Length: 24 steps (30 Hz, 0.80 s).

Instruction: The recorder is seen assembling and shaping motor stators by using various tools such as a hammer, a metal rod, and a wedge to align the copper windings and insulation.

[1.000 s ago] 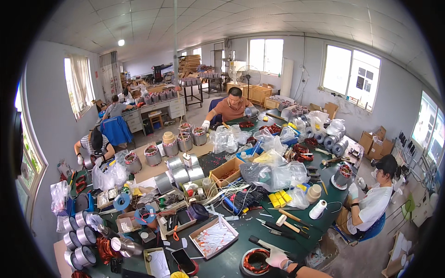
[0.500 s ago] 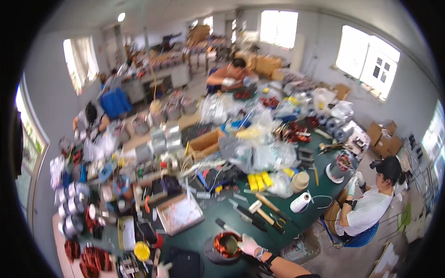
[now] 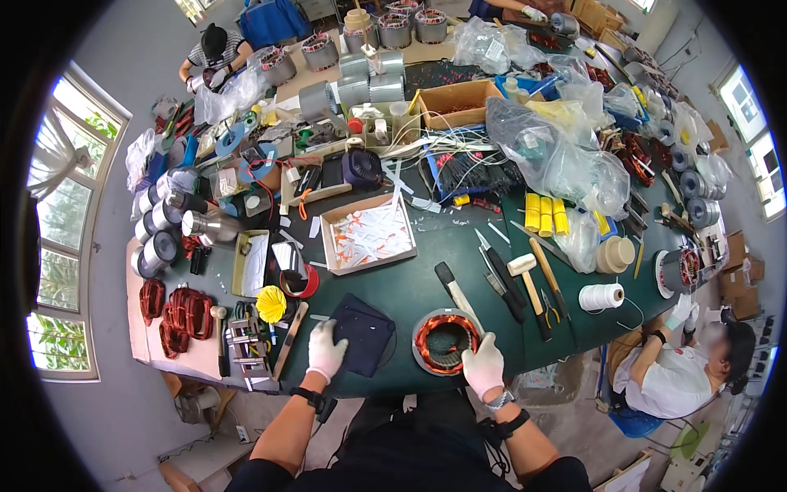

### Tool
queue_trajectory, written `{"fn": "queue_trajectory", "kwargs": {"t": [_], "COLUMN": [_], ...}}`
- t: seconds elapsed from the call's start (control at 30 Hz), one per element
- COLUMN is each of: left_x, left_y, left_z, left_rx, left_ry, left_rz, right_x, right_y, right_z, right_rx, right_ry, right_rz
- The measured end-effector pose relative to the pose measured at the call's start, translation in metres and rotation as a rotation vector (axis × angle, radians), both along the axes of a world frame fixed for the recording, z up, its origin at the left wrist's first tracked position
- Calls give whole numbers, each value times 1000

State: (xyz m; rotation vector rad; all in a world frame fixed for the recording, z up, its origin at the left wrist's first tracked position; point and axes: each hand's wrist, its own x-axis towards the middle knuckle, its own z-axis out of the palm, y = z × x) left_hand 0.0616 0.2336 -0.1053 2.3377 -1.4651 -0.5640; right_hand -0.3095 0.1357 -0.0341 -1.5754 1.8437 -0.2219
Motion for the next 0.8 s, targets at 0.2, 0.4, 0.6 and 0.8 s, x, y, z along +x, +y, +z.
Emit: {"fn": "queue_trajectory", "kwargs": {"t": [0.2, 0.4, 0.6, 0.8], "left_x": [-30, -39, 2, -40], "left_y": [-7, -25, 5, -28], "left_z": [4, 3, -16, -12], "left_rx": [168, 143, 92, 254], "left_ry": [-209, -119, 48, 130], "left_rz": [-309, -300, 244, 187], "right_x": [-13, -14, -12, -24], "right_y": [-4, -6, -7, 2], "right_z": [12, 11, 14, 12], "right_rx": [-36, -44, -74, -89], "right_ry": [35, 32, 34, 48], "right_rz": [69, 78, 99, 54]}}
